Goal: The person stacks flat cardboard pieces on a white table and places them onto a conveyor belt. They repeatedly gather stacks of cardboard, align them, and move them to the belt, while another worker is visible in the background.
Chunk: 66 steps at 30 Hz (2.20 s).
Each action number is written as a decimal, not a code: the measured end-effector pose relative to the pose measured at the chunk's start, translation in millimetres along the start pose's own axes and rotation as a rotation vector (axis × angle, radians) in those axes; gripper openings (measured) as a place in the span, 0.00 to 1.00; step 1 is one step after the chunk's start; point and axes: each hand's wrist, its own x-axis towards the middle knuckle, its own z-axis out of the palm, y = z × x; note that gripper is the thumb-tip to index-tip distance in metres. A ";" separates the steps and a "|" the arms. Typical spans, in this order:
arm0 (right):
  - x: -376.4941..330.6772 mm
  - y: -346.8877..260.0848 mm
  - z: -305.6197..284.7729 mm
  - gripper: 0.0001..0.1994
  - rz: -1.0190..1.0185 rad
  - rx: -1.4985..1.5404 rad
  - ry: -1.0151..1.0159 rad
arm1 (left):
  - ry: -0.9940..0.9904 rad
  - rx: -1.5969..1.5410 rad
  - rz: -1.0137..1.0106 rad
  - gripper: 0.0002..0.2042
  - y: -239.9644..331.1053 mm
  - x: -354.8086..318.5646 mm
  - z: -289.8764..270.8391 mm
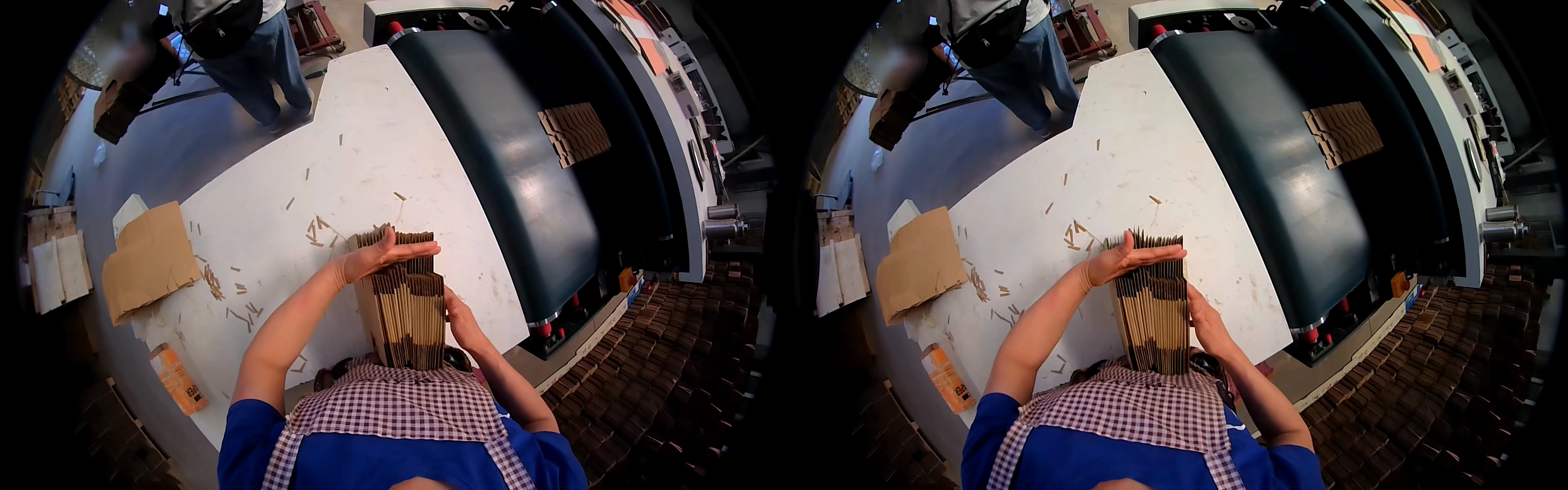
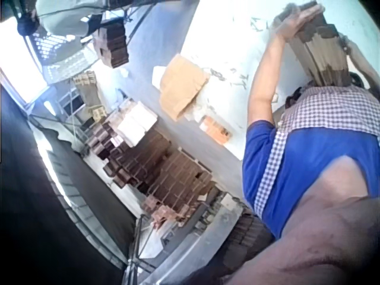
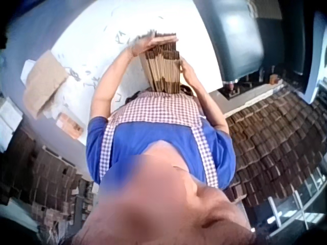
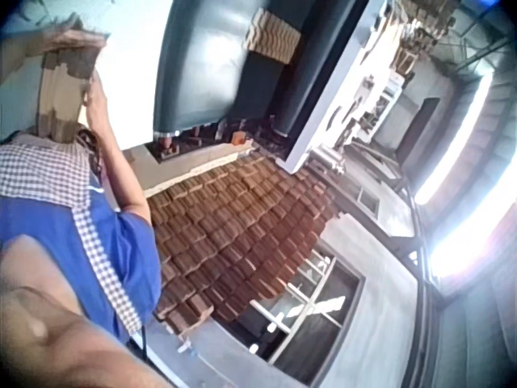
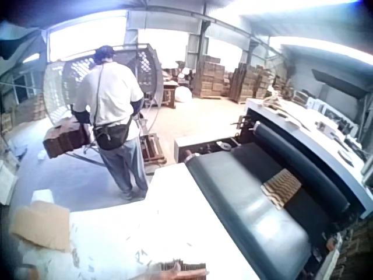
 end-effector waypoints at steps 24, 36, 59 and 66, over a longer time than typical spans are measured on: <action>-2.6 -6.8 37.6 0.39 0.327 -0.040 -0.121 | 1.073 0.262 -0.046 0.24 -112.9 -105.2 122.5; 90.9 -31.8 141.2 0.39 0.203 -0.136 -0.461 | 1.561 0.458 0.042 0.22 -83.8 -218.1 100.6; 101.7 -50.6 497.5 0.51 0.257 -0.405 -0.993 | 1.832 -0.156 -0.033 0.22 -116.2 -544.7 149.1; 92.4 -28.2 585.8 0.57 0.263 -0.424 -0.987 | 1.889 -0.376 -0.080 0.36 -171.5 -654.6 133.0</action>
